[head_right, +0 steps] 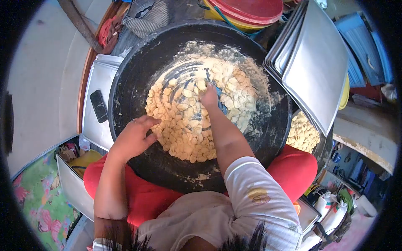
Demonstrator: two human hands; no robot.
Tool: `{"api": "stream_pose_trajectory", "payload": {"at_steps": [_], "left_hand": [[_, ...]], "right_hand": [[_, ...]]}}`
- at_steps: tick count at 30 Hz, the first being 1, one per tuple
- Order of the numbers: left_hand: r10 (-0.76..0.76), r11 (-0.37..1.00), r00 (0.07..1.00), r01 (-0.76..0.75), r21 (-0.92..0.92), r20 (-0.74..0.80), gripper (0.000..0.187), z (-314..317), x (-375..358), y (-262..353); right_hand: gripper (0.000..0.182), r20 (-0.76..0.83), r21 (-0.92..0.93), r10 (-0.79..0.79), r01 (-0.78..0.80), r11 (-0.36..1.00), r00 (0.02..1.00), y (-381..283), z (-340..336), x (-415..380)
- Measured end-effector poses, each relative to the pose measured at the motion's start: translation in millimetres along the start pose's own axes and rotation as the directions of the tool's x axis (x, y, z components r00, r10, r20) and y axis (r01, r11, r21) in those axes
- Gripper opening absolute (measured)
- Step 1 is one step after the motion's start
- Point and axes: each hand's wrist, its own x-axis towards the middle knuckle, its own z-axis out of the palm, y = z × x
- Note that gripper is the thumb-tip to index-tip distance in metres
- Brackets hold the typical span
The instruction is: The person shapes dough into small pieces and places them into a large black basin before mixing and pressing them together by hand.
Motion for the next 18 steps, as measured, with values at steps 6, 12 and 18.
{"api": "stream_pose_trajectory", "payload": {"at_steps": [6,12,18], "left_hand": [[0.014,1.000,1.000,-0.014,0.012,0.008,0.035,4,15,-2],[-0.012,0.997,0.982,0.026,0.069,-0.187,0.062,20,21,6],[-0.039,0.971,0.994,0.014,-0.240,-0.100,0.054,10,20,18]], "right_hand": [[0.053,0.381,0.398,0.160,-0.317,0.861,0.911,-6,2,30],[0.038,0.619,0.776,-0.250,-0.529,0.343,0.745,-114,-76,-46],[0.031,0.482,0.871,-0.491,-0.459,0.176,0.725,-147,-120,-90]]}}
